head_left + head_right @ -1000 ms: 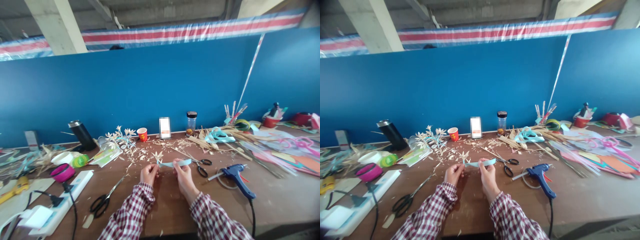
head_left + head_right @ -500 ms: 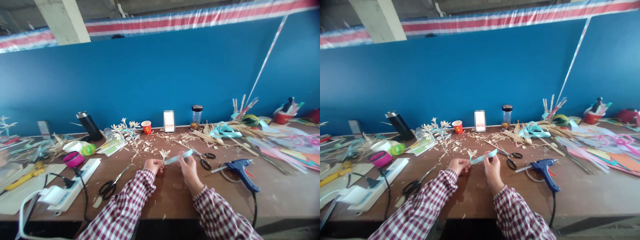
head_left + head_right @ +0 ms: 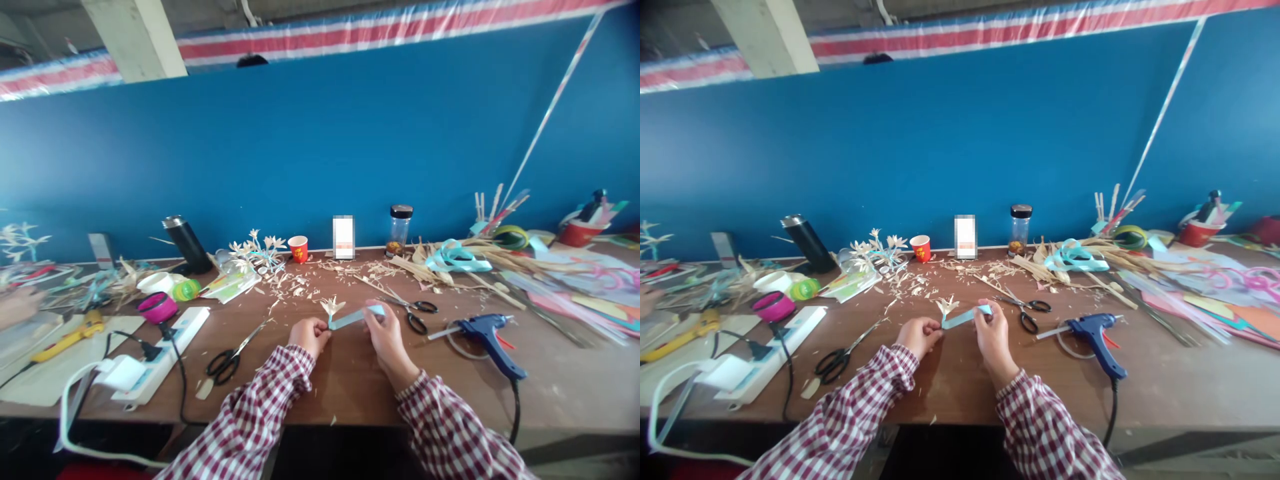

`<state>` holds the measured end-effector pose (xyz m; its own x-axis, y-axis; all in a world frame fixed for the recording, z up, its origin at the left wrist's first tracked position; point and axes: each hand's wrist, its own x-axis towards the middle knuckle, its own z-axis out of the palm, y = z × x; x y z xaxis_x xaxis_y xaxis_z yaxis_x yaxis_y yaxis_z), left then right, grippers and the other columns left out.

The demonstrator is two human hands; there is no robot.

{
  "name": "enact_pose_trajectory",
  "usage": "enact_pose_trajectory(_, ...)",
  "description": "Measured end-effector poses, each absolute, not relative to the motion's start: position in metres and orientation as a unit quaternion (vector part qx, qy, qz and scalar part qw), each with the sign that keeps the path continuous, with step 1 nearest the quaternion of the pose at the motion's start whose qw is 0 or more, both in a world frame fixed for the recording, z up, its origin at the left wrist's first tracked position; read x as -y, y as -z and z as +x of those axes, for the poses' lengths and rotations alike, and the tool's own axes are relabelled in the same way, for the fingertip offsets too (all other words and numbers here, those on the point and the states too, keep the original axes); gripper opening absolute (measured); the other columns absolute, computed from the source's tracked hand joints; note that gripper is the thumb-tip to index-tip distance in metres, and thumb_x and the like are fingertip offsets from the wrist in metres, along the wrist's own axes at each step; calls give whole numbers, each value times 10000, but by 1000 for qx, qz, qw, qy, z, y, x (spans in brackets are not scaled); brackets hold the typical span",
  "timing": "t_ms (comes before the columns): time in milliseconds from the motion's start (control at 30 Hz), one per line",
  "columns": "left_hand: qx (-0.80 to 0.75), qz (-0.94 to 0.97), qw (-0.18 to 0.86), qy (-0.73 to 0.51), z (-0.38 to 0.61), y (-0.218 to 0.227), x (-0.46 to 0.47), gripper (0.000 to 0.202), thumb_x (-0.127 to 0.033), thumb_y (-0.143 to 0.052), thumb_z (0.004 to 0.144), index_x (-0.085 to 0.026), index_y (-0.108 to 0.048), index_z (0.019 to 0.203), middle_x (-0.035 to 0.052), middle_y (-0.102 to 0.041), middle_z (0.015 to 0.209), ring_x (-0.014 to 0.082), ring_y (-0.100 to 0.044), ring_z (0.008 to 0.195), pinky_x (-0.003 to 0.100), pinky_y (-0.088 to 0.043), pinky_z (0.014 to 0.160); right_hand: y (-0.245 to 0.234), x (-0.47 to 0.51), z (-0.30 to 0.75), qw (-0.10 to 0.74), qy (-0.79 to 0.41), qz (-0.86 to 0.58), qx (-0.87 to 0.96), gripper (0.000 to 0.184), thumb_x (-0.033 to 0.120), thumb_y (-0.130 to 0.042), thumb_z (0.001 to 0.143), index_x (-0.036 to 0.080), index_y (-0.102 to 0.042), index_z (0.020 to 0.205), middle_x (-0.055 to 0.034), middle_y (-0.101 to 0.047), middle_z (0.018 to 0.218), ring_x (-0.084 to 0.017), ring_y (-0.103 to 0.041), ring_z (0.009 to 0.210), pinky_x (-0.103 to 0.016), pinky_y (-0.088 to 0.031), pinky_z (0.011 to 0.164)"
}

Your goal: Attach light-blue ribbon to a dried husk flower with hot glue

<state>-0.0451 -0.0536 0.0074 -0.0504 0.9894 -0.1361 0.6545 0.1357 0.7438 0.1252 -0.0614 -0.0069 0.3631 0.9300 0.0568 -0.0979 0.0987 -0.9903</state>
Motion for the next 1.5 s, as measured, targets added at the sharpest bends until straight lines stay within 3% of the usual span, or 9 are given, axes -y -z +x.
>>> enact_pose_trajectory(133,-675,648,263,-237,-40,-12,57,101,-226,-691,673,-160,-682,750,9,-645,632,139,-623,646,243,-461,668,6,68,129,629,-408,-545,376,395,419,-641,714,159,-557,1000,19,-558,629,-106,-485,494,-223,-419,449)
enact_pose_trajectory(400,-671,673,217,-223,-39,-8,59,180,-321,-664,700,-170,-683,796,1,-630,618,132,-598,614,230,-436,625,3,73,134,643,-335,-560,402,500,461,-581,759,173,-496,1160,-134,-554,1145,-163,-594,728,-271,-497,541)
enact_pose_trajectory(533,-632,684,215,-295,-42,-12,76,241,-329,-603,750,-174,-667,922,25,-660,760,121,-570,560,251,-459,606,-3,88,135,637,-183,-582,470,395,393,-535,809,175,-526,1139,-120,-567,1093,-214,-545,967,-305,-493,700)
enact_pose_trajectory(633,-580,696,214,-366,-43,-19,98,262,-276,-571,774,-185,-637,1010,42,-649,896,97,-546,542,243,-484,600,-4,107,139,629,-191,-571,492,322,365,-503,836,178,-535,1095,-119,-584,1069,-172,-584,785,-292,-495,641)
enact_pose_trajectory(733,-526,704,254,-404,-47,-26,120,247,-254,-532,810,-190,-621,1032,48,-633,905,92,-557,572,208,-489,563,-8,130,149,554,-249,-564,561,292,364,-481,852,188,-555,1072,-142,-562,1150,-113,-575,573,-275,-500,551)
enact_pose_trajectory(867,-499,704,278,-422,-53,-33,140,232,-257,-534,825,-193,-620,1030,56,-632,921,84,-562,574,190,-484,534,-20,163,173,358,-174,-576,714,285,338,-486,847,236,-593,1090,-141,-483,1298,-141,-648,646,-295,-522,643)
enact_pose_trajectory(1067,-478,677,326,-454,-42,-42,161,203,-276,-547,829,-184,-646,981,63,-649,902,106,-600,628,193,-504,553,-47,196,185,208,-156,-551,793,181,324,-467,860,264,-634,893,-38,-658,691,-189,-644,604,-247,-454,524)
enact_pose_trajectory(1300,-415,698,348,-469,-23,-55,186,181,-264,-511,865,-204,-677,823,48,-667,716,144,-639,682,222,-521,636,-60,203,153,293,-274,-467,788,163,269,-454,869,224,-609,886,-53,-669,822,-158,-632,725,-219,-470,638)
enact_pose_trajectory(1500,-299,797,273,-448,-28,-48,190,377,-418,-582,802,-250,-615,1138,116,-662,1106,246,-615,1024,360,-498,888,-58,206,144,309,-333,-381,805,237,281,-414,883,216,-629,956,-90,-665,939,-172,-628,833,-232,-476,727)
